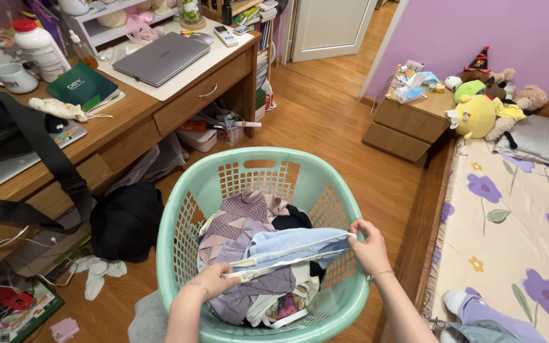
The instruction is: Sorting clothes from a laundry basket onto a bed.
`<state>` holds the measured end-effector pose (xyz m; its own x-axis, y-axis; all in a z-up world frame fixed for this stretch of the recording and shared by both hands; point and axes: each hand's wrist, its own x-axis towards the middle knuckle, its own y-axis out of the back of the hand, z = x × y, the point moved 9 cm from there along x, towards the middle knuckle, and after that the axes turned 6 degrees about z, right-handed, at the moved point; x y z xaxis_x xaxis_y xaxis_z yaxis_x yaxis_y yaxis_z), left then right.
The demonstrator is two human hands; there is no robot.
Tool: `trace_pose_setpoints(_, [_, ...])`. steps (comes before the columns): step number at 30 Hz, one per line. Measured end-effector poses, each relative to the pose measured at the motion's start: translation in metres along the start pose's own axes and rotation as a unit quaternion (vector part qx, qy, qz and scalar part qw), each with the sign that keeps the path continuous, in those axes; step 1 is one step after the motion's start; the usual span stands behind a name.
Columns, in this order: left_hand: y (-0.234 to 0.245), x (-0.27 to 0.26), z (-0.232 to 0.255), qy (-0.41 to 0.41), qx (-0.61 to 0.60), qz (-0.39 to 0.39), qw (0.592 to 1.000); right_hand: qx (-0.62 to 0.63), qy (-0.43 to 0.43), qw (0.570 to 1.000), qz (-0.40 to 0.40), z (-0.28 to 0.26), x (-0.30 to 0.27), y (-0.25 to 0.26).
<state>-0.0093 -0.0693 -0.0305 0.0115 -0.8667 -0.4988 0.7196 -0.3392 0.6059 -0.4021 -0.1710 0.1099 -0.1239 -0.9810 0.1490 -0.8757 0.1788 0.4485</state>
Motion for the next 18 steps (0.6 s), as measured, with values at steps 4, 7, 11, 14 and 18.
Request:
trace_pose_setpoints(4, [0.005, -0.011, 0.008, -0.014, 0.003, -0.001, 1.0, -0.008, -0.009, 1.0, 0.001, 0.002, -0.001, -0.001])
trace_pose_setpoints(7, [0.011, -0.012, 0.014, -0.029, 0.006, 0.02, 0.999, -0.039, 0.014, 0.999, 0.022, 0.001, -0.001, 0.002])
trace_pose_setpoints(11, [0.051, -0.029, 0.04, -0.056, 0.003, 0.167, 0.984, -0.087, 0.097, 0.987, 0.092, -0.011, -0.005, 0.012])
trace_pose_setpoints(14, [0.092, -0.063, 0.071, -0.064, -0.023, 0.294, 0.953, -0.129, 0.131, 0.973, 0.137, -0.031, -0.016, 0.02])
trace_pose_setpoints(18, [0.122, -0.092, 0.089, -0.112, -0.076, 0.415, 0.9, -0.224, 0.239, 0.927, 0.185, -0.102, -0.045, 0.019])
